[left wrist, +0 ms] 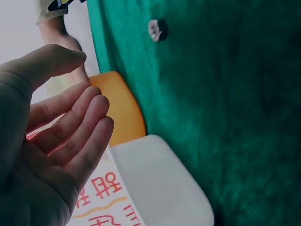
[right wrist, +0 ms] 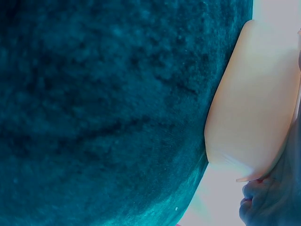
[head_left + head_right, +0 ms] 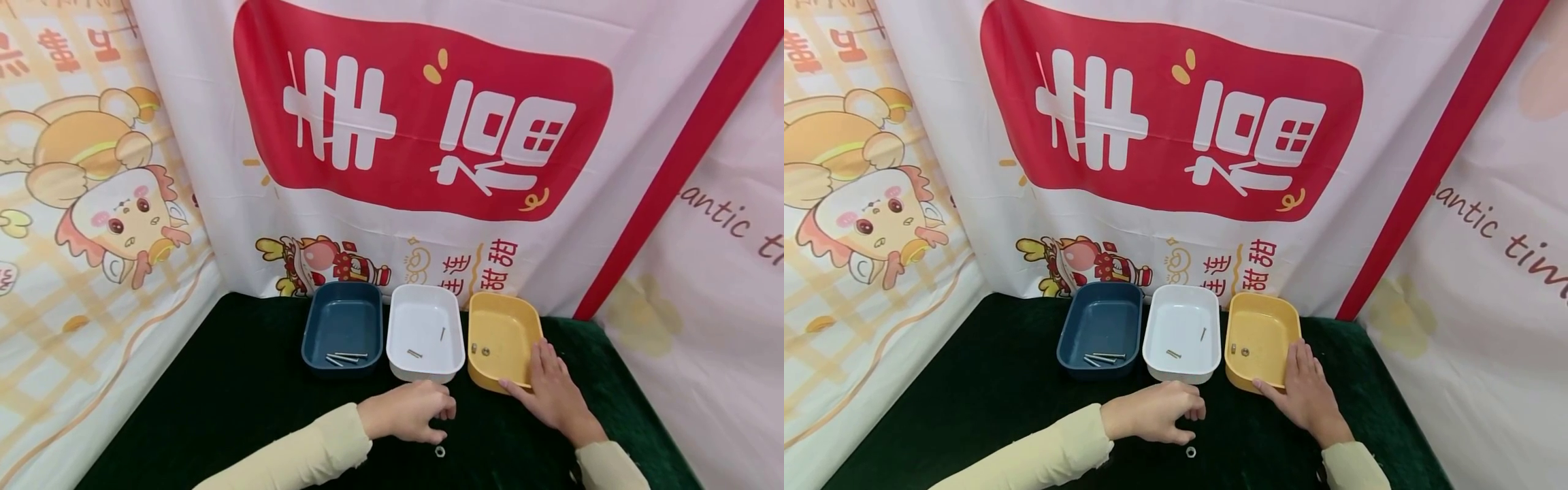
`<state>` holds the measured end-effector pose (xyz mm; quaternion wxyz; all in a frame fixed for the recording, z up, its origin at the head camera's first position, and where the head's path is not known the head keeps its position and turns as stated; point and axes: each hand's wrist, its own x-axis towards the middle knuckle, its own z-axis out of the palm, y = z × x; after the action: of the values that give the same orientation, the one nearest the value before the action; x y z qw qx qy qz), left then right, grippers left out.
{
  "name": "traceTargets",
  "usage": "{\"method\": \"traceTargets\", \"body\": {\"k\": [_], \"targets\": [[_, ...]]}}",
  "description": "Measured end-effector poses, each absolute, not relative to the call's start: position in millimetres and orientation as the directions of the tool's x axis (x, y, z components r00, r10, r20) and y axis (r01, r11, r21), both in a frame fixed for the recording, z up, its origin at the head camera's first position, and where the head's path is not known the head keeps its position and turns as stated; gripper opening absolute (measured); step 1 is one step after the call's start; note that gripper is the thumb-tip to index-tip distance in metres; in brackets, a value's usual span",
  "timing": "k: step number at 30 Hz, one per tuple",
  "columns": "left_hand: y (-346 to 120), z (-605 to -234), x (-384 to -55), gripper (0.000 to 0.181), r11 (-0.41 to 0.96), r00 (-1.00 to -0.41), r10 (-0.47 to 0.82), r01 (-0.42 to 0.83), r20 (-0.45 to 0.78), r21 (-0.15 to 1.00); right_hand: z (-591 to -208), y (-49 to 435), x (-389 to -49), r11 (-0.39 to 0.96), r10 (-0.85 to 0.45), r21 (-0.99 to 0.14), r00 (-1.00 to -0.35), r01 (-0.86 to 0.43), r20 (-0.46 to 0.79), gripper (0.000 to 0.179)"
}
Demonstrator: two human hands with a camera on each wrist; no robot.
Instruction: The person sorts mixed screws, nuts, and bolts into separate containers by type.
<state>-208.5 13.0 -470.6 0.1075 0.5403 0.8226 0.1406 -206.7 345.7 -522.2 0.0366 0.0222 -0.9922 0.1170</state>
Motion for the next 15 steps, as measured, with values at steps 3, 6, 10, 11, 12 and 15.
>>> {"method": "traceTargets", "body": {"k": [3,6,10,11,12,15], "targets": [[14,-477,-205,0.022,0.391,-0.396,0.916,0.842,-0.066,0.370,-521,345,-206,0.972,-0.035,-0.229,-0.997,-0.052,0.075,0.126],[15,-483,-203,0.024,0.404,-0.394,0.913,0.830,-0.107,0.385,-520,345,-206,0.972,-0.035,-0.230,-0.997,-0.051,0.072,0.126],[15,-491,-201,0.023,0.405,-0.385,0.914,0.830,-0.130,0.383,-521,345,-206,0.972,-0.033,-0.231,-0.997,-0.049,0.071,0.125],[15,-493,-200,0.023,0.406,-0.384,0.913,0.830,-0.135,0.382,-521,345,-206,0.972,-0.033,-0.229,-0.997,-0.049,0.072,0.125],[15,-494,-200,0.024,0.409,-0.385,0.912,0.827,-0.141,0.387,-521,345,-206,0.972,-0.034,-0.228,-0.997,-0.050,0.075,0.125],[16,-499,-199,0.025,0.415,-0.382,0.910,0.821,-0.161,0.393,-521,345,-206,0.974,-0.036,-0.222,-0.996,-0.053,0.082,0.126]]}}
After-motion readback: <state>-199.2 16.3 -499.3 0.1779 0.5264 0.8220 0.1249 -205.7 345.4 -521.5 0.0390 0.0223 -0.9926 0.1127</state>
